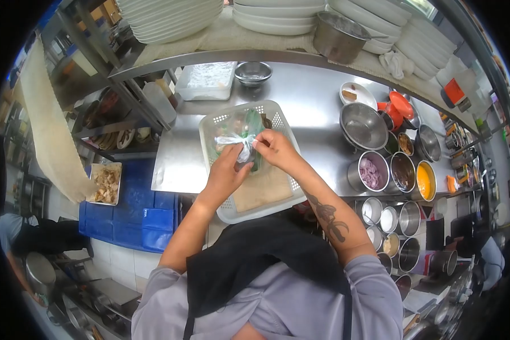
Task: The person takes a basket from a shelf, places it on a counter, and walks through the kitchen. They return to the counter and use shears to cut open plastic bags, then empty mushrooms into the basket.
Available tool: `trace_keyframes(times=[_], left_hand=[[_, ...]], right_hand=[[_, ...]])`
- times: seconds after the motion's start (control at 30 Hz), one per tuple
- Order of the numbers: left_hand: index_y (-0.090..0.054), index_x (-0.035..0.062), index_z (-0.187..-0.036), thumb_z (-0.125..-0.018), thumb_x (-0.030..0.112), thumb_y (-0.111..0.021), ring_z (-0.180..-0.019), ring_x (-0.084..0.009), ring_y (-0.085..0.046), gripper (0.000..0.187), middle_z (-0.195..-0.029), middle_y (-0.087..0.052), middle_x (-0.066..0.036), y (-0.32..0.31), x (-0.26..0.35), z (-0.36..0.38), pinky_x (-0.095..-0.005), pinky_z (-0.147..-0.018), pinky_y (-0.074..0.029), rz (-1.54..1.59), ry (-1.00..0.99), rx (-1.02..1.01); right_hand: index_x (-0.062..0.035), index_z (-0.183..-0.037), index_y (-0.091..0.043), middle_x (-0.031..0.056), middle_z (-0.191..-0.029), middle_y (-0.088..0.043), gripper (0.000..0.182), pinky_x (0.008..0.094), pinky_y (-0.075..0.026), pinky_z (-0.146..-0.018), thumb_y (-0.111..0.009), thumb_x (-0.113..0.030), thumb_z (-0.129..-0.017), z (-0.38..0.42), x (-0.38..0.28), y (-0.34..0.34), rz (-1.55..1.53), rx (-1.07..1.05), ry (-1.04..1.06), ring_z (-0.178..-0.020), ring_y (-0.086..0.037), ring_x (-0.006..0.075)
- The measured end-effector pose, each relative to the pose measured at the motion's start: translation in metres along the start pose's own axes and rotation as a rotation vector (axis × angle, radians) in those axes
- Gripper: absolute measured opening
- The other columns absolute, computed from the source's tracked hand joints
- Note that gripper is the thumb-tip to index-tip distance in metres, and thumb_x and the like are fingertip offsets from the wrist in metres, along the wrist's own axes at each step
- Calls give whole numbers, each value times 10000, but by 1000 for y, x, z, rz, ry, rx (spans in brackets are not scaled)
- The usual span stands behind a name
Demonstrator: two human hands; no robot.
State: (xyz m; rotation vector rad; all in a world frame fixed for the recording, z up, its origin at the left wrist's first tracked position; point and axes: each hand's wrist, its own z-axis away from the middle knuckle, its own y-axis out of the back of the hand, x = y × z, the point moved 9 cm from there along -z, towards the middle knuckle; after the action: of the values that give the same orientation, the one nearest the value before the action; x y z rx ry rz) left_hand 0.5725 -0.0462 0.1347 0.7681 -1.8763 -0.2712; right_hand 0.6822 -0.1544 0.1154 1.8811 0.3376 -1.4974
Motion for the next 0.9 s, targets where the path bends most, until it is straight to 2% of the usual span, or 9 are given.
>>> trace_keyframes(times=[0.13, 0.23, 0.3, 0.33, 0.4, 0.5, 0.6, 0.73, 0.9], left_hand=[[-599, -20, -959, -856, 65, -666, -719, -263, -587, 150, -947, -599, -137, -21, -9, -7, -358, -654, -487, -241, -127, -60], [-597, -18, -965, -910, 110, -620, -697, -272, -591, 141, -874, -614, -152, -22, -22, -11, -362, -663, -485, -27, -76, -85], [-591, -18, -945, -960, 143, -562, -699, -302, -592, 164, -806, -608, -176, -30, -41, -8, -395, -668, -463, 236, 175, -93], [-591, -18, -945, -960, 143, -562, -699, -302, -592, 164, -806, -608, -176, -32, -38, -8, -395, -668, -463, 218, 176, -71], [-583, -15, -921, -992, 170, -515, -703, -265, -593, 210, -791, -604, -164, -34, -20, -14, -386, -646, -450, 203, 50, -17], [-567, -11, -898, -993, 170, -513, -680, -238, -570, 212, -776, -597, -147, -36, -6, -17, -377, -643, -447, 216, 44, -94], [-545, -6, -864, -994, 179, -513, -655, -255, -543, 229, -754, -572, -164, -39, -15, -15, -382, -640, -444, 296, 37, -88], [-527, -4, -839, -988, 172, -519, -647, -298, -530, 231, -741, -553, -185, -28, -27, -20, -396, -636, -436, 340, 98, 34], [-519, -13, -841, -989, 154, -494, -645, -317, -534, 225, -729, -552, -191, -16, 5, -21, -399, -635, -438, 174, -73, 84]], right_hand=[[6, -863, -630, 11, -791, -574, 163, 255, -423, -625, -632, -151, -907, -1, -2, -2, -15, -21, 60, -713, -524, 83], [4, -957, -622, 64, -896, -600, 153, 298, -455, -689, -646, -129, -885, 3, 3, 3, -56, -7, 160, -795, -570, 152], [-3, -1060, -595, 125, -985, -599, 257, 380, -470, -774, -668, -96, -832, 17, -18, 5, 295, 69, 445, -902, -588, 285], [-3, -1060, -595, 125, -985, -599, 257, 380, -470, -774, -668, -96, -832, 21, -20, 0, 285, 56, 467, -902, -588, 285], [-10, -1114, -570, 171, -1004, -594, 372, 442, -457, -841, -688, -72, -767, 23, -24, 0, 425, 143, 454, -974, -559, 387], [-7, -1094, -577, 177, -1002, -592, 374, 429, -465, -838, -695, -64, -744, 12, 1, 8, 547, 256, 357, -969, -563, 383], [-3, -1090, -574, 179, -1016, -596, 391, 417, -467, -852, -707, -72, -728, 3, 19, 20, 479, 149, 195, -982, -570, 364], [7, -1088, -571, 178, -1051, -595, 419, 416, -469, -870, -731, -113, -719, 28, -40, -2, 281, -28, 407, -973, -581, 341], [8, -1050, -562, 199, -1042, -576, 343, 432, -461, -835, -707, -120, -767, 16, -26, -15, 440, 175, 455, -965, -566, 386]])
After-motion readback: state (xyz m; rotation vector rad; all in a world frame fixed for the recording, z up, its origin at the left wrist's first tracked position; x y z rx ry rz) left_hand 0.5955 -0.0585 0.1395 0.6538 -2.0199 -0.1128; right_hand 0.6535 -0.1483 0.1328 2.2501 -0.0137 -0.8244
